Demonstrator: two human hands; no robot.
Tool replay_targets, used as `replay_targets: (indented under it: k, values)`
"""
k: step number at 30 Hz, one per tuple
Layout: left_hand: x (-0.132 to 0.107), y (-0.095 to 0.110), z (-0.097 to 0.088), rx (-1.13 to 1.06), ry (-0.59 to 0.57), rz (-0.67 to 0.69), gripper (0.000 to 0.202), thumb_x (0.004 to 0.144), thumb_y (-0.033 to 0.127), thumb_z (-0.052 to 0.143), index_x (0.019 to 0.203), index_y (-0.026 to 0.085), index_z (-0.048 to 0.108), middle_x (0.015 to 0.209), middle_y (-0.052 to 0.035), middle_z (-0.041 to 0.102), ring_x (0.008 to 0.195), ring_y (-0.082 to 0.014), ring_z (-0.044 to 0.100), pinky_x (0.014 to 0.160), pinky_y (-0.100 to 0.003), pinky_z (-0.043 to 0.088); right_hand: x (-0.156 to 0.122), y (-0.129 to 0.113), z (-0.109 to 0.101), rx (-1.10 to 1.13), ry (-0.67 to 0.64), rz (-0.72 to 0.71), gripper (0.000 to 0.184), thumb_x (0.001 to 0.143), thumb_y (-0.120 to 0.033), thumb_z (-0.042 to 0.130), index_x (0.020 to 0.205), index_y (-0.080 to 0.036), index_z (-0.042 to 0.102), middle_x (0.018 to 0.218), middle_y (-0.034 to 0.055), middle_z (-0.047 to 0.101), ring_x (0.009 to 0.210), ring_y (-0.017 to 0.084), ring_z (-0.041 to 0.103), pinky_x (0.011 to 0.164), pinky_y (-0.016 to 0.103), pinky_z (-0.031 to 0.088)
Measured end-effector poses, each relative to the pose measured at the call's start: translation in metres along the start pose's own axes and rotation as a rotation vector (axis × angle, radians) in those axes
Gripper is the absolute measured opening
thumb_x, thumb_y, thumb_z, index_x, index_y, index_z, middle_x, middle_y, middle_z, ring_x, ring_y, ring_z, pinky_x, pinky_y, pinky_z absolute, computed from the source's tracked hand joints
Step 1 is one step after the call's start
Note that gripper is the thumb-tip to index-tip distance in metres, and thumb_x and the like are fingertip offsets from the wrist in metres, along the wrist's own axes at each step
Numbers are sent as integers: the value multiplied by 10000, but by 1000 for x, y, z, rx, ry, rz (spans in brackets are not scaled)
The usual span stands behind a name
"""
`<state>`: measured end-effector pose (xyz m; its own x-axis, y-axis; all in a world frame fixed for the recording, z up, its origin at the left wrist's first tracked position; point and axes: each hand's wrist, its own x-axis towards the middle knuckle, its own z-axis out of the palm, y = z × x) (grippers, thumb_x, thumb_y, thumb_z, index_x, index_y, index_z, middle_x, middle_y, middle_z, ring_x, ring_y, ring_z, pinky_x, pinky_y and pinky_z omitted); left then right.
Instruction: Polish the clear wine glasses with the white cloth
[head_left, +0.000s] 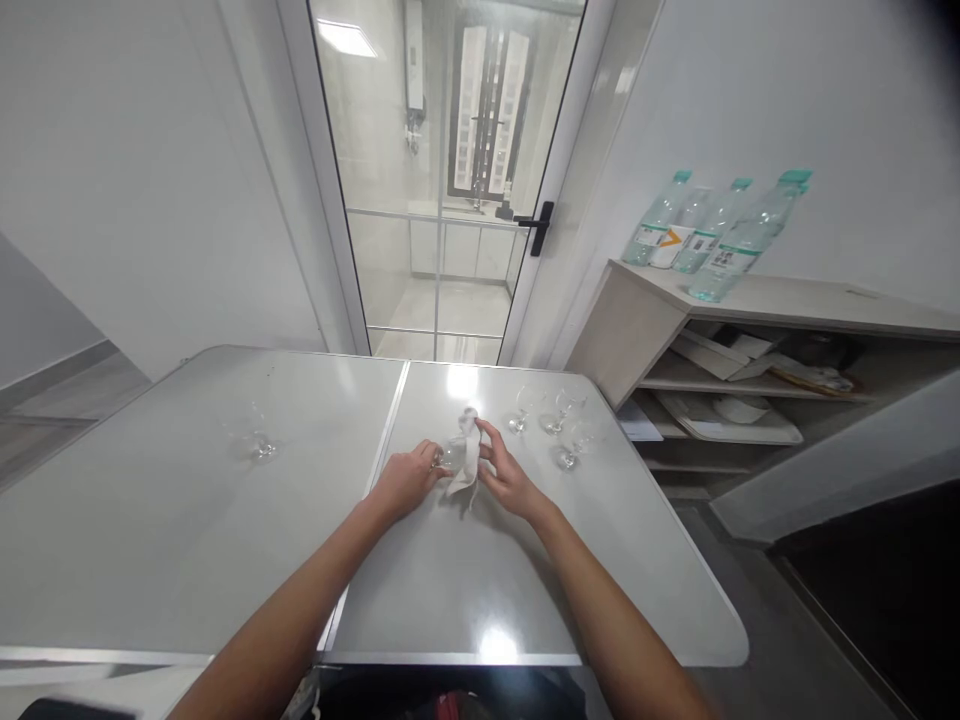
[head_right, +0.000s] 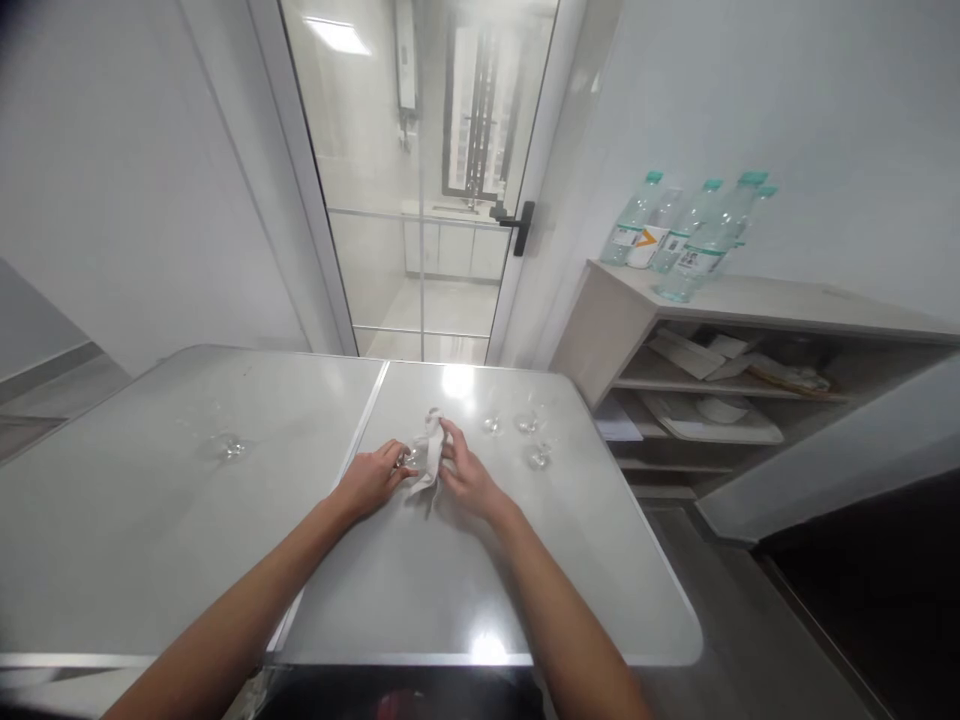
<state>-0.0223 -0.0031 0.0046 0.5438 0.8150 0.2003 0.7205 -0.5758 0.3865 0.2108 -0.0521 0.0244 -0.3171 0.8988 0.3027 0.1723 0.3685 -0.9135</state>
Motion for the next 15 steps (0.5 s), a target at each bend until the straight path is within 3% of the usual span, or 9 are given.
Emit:
replay_targets:
  k: [3, 6, 10, 15]
  values:
    - [-1, 1, 3, 104, -46, 74, 207, 996, 364, 554, 1079, 192, 634, 981, -98, 662, 678, -217, 658, 618, -316, 414, -1, 7, 3, -114, -39, 32, 868, 926, -313, 663, 1647, -244, 184, 987, 32, 673, 843, 211, 627, 897, 409, 525]
    - [-2, -1, 3, 105, 28, 107, 272, 996, 370, 551, 1194, 204, 640, 971, -102, 680, 681, -218, 658, 609, -311, 402, 1, 7, 6, -34, -12, 45, 905, 899, -294, 693, 1653, -262, 194, 946, 4, 646, 823, 198, 607, 868, 386, 529]
    - [-2, -2, -4, 45, 222, 72, 321, 957, 458, 615, 1191, 251, 689, 893, -92, 729, 772, -242, 676, 698, -320, 426, 6, 0, 11, 183, 132, 47, 786, 893, -340, 717, 1583, -237, 356, 942, 4, 653, 835, 182, 614, 830, 323, 519]
    - [-3, 5, -13, -121, 306, 136, 224, 966, 423, 601, 1067, 261, 720, 893, -93, 720, 832, -241, 659, 740, -324, 441, 7, -3, 16, 451, 307, 161, 868, 862, -457, 763, 1589, -254, 335, 757, -46, 636, 630, 144, 560, 638, 250, 475]
